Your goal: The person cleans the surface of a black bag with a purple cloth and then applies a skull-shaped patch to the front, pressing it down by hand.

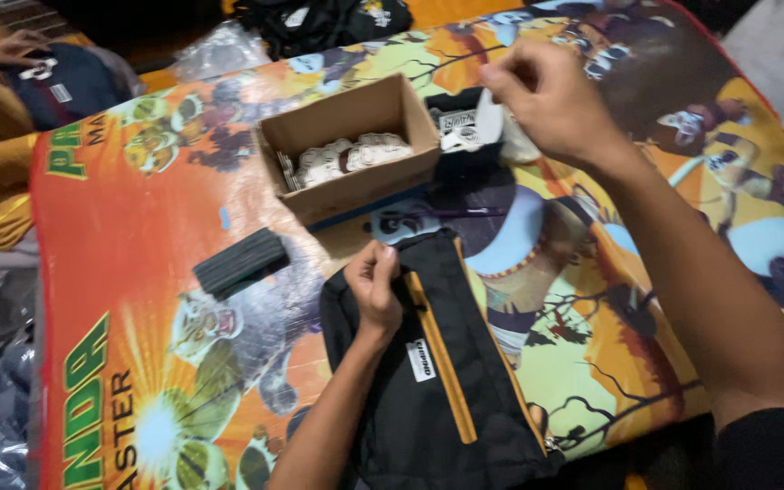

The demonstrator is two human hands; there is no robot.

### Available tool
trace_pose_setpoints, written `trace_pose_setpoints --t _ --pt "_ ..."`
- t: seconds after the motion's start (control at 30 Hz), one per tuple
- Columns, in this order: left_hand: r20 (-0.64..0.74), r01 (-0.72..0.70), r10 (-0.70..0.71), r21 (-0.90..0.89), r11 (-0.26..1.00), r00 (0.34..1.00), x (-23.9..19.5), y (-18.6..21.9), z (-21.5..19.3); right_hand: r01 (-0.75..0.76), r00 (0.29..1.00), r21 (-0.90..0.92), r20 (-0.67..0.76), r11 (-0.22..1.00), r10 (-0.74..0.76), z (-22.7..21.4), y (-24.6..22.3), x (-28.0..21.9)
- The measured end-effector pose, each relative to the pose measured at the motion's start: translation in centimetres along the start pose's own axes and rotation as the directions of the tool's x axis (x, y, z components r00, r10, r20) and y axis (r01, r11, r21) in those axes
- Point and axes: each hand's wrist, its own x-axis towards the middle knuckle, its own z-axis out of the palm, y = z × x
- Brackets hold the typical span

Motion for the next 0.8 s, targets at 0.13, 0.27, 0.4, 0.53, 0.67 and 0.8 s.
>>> trace_pose_setpoints --t 0.13,0.27,0.4,0.53,0.67,0.8 --pt "-0.013 0.088 -0.091 -0.122 0.989 0.996 0.2 -0.4 0.0 -0.014 0.980 -0.008 0.197 1.000 0.016 5.3 -4.7 4.0" --pt "0.005 0.116 -0.116 -0.027 0.993 0.993 0.4 -0.6 0.1 0.080 0.761 -0.477 0.596 0.875 0.255 10.8 -6.4 7.5" --pt "0.004 0.140 -0.140 -0.010 0.990 0.990 0.8 -0.5 0.5 0.126 0.668 -0.660 0.609 0.741 0.428 15.1 -6.9 9.0" --pt "-0.025 0.158 -0.160 -0.061 0.985 0.987 1.0 -1.7 0.4 0.076 0.716 -0.636 0.571 0.768 0.402 19.9 -1.8 9.4" --pt "-0.014 0.150 -0.150 -0.034 0.988 0.989 1.2 -1.6 0.5 0.108 0.724 -0.605 0.592 0.789 0.355 21.8 1.2 9.7" --pt "0.009 0.151 -0.151 -0.013 0.988 0.988 1.3 -1.0 0.6 0.119 0.709 -0.618 0.601 0.777 0.370 19.0 -1.8 9.1"
